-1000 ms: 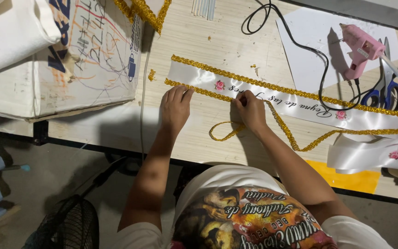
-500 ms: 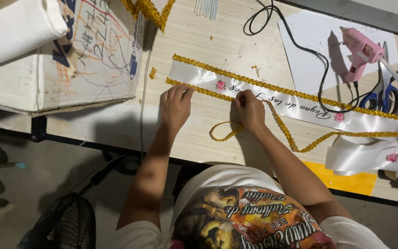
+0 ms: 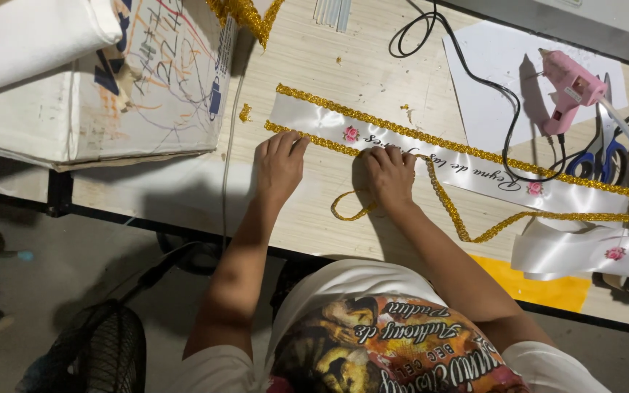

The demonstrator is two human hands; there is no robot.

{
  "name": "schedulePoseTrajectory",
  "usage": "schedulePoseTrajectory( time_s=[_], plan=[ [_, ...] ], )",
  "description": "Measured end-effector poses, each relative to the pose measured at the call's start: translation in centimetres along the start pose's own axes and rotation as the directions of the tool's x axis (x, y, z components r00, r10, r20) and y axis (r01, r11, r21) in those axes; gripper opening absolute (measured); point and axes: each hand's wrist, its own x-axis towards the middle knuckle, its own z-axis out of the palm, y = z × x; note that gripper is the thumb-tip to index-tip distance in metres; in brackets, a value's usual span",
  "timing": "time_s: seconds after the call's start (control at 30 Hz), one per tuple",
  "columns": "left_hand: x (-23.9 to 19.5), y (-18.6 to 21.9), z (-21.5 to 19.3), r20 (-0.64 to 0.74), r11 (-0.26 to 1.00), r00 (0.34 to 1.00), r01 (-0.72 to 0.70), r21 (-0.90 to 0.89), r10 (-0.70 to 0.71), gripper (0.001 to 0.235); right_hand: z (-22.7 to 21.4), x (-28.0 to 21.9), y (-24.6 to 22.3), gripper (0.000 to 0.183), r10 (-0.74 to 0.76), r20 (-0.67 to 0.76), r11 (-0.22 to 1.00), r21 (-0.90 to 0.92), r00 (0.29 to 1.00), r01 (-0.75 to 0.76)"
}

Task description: The person decorates a white sash with gold glitter trim. They use a hot glue gun to apply adhesive to the sash and then press the trim onto it, smoothing it down with their hands.

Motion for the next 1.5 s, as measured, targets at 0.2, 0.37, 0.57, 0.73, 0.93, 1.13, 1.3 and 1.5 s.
schedulePoseTrajectory(
  time_s=[0.2,0.37,0.57,0.73,0.93,1.13,1.3,1.5],
  plan=[
    [0.0,-0.6,0.0,-0.019,0.999,0.999,-0.036,-0.025,0.036,0.026,-0.7,-0.7,0.3,0.039,-0.071,-0.013,0.997,0.027,0.997,0.071],
    [0.4,0.6,-0.8,-0.001,1.0,1.0,-0.022,-0.002,0.022,0.027,-1.2,-0.9,0.2,0.041,-0.067,0.01,0.996,0.065,0.998,0.066],
    [0.1,1.3,0.1,-0.029,0.998,0.998,0.053,0.019,-0.053,0.025,-2.3,-0.3,-0.5,0.051,-0.04,0.087,0.999,0.015,0.995,0.039],
    [-0.3,0.9,1.7,-0.034,0.997,0.997,0.075,0.011,-0.075,0.02,-1.7,-1.0,0.5,0.055,0.045,0.127,0.984,0.163,0.991,-0.065],
    [-0.5,0.8,1.5,0.053,1.0,0.998,0.023,0.017,-0.023,0.031,-2.0,-0.4,0.1,0.054,0.054,0.081,0.976,0.204,0.995,-0.07],
    [-0.8,1.0,1.5,0.114,0.999,0.993,0.011,0.035,-0.015,0.035,-0.6,2.3,-3.7,0.054,-0.127,0.097,0.969,0.227,0.987,0.102],
    [-0.6,1.1,0.9,0.119,0.999,0.992,0.043,0.016,-0.045,0.038,0.3,2.1,-3.1,0.052,-0.144,0.125,0.942,0.321,0.982,0.098],
    [-0.4,1.4,0.6,0.133,0.997,0.988,0.07,0.035,-0.074,0.037,-2.2,0.4,-1.5,0.053,-0.152,0.125,0.964,0.239,0.98,0.119]
  ],
)
